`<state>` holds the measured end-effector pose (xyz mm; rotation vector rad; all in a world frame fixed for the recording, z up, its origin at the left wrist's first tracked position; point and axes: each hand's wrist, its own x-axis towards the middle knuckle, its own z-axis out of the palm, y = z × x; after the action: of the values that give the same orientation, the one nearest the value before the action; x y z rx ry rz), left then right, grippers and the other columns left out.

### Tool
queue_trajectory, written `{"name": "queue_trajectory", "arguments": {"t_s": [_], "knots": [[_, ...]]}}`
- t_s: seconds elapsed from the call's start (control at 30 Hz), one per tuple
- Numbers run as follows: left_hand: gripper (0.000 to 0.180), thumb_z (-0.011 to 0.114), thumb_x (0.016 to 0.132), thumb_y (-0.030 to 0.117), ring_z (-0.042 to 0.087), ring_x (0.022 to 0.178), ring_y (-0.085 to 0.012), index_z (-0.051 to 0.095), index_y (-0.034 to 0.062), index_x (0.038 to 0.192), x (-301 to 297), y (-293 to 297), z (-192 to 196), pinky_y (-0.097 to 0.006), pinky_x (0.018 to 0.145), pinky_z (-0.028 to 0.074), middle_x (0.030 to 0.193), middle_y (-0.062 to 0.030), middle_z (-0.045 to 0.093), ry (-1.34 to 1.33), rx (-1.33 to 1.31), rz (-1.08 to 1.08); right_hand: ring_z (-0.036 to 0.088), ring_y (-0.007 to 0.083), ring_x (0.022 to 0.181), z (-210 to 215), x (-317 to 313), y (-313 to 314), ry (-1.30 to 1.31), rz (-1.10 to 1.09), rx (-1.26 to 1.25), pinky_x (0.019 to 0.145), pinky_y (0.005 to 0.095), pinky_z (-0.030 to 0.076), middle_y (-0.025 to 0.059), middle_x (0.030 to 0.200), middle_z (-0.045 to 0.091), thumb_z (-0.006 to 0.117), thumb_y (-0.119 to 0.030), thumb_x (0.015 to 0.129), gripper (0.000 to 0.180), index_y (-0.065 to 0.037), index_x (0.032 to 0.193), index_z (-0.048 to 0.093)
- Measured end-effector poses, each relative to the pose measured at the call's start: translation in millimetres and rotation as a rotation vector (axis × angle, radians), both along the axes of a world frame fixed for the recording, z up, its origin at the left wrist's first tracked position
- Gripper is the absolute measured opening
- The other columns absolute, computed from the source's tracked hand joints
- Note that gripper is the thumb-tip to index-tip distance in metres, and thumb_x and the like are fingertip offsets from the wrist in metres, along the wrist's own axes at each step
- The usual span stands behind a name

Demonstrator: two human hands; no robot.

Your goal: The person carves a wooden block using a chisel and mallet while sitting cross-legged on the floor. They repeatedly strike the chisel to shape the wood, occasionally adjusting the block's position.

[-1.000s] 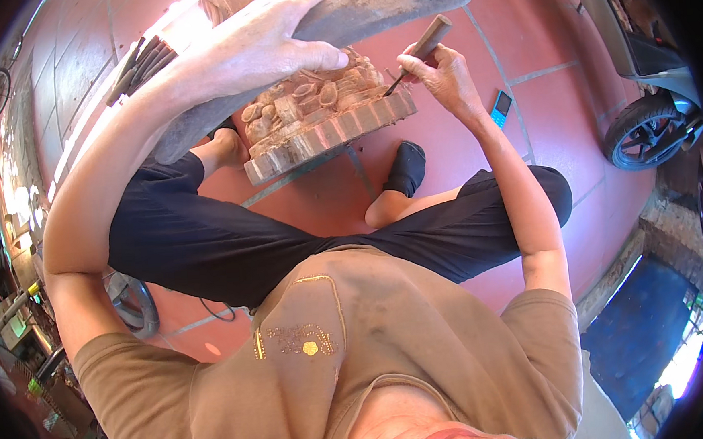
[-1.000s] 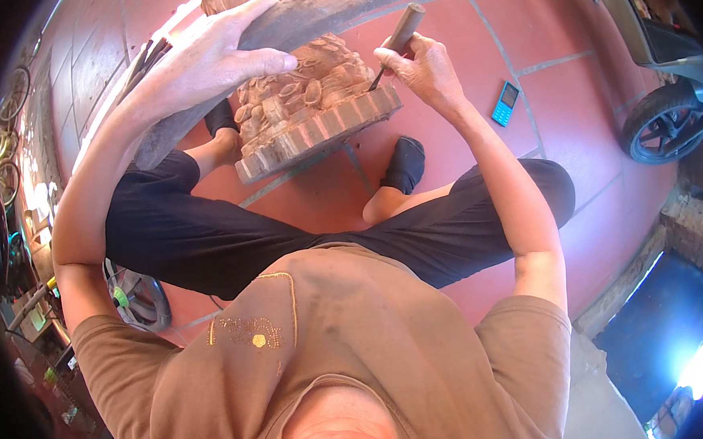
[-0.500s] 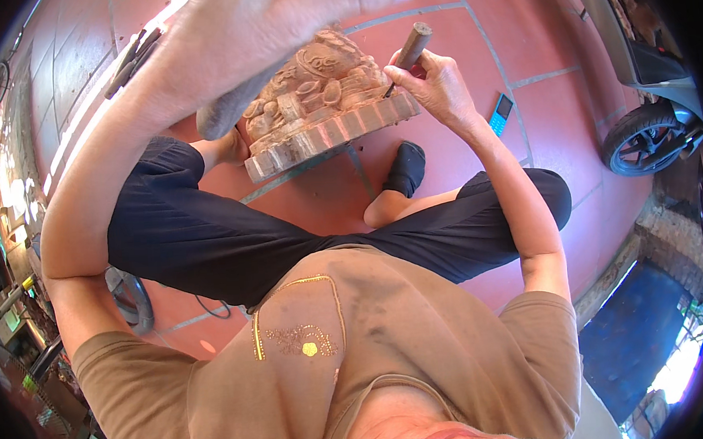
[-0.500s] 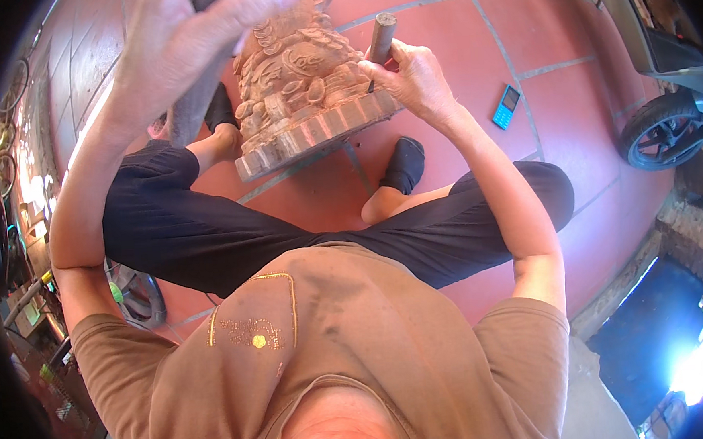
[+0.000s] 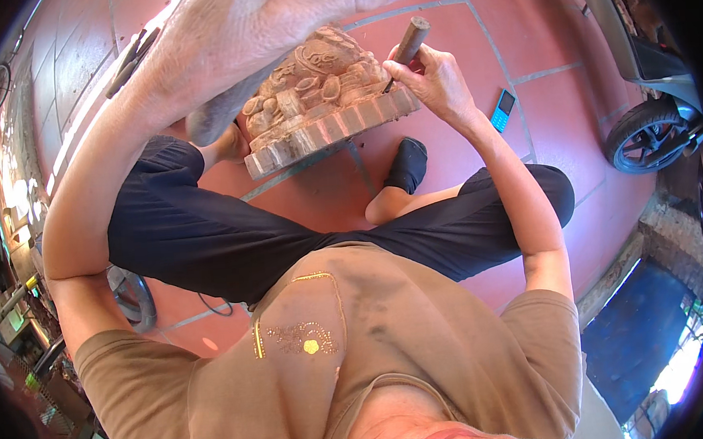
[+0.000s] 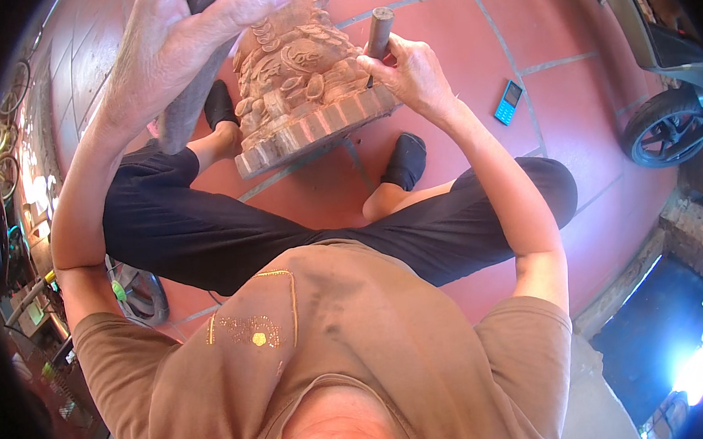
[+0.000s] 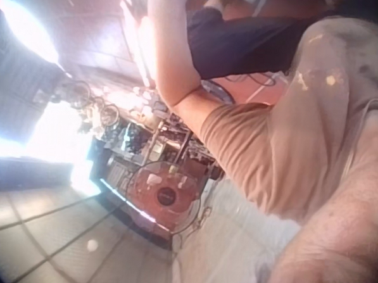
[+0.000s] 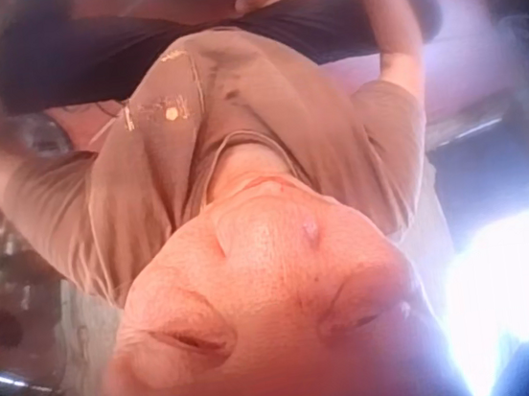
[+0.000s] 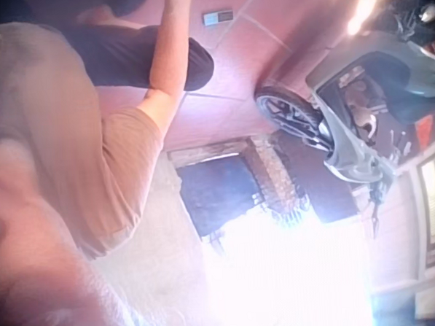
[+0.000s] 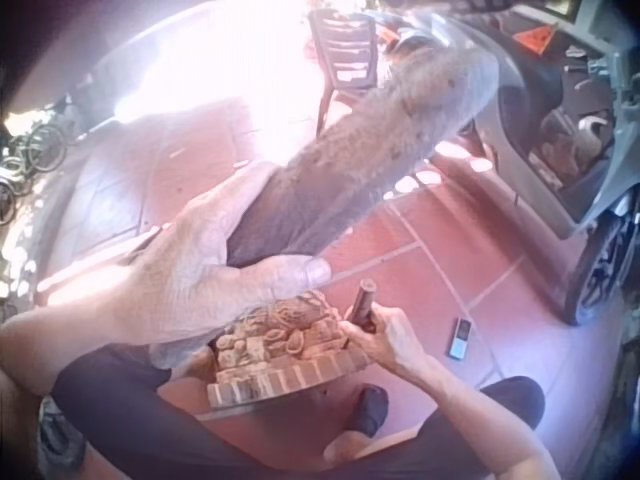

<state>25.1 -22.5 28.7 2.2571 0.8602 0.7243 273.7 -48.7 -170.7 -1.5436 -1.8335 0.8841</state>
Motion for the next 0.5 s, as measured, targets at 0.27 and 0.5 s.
{"name": "queue_trajectory", "arguments": {"t_s": [0.27,0.5], "knots": [[0.064,0.071,0.089,0.037,0.065,0.103,-0.0249,0.053,-0.0024,0.136,-14.4,29.1,-65.4,-0.038,0.093,0.050,0.111,-0.0206,0.067,0.524,-0.207,-0.075,0.070,0.0158,0.074,-2.0,1.4,0.3,0.057,-0.006,0.014,0.070,0.0321,0.056,0.0103,0.079,0.073,0.073,-0.026,0.092,0.029,0.001,0.102,0.070],[0.064,0.072,0.087,0.040,0.064,0.100,-0.0202,0.057,0.0001,0.135,-29.1,34.7,-70.7,-0.036,0.091,0.050,0.110,-0.0136,0.069,0.378,-0.227,-0.008,0.072,0.0150,0.076,-10.7,16.6,11.8,0.362,-0.217,-0.208,0.071,0.0297,0.058,0.0106,0.085,0.073,0.071,-0.021,0.095,0.028,0.006,0.104,0.067]]}}
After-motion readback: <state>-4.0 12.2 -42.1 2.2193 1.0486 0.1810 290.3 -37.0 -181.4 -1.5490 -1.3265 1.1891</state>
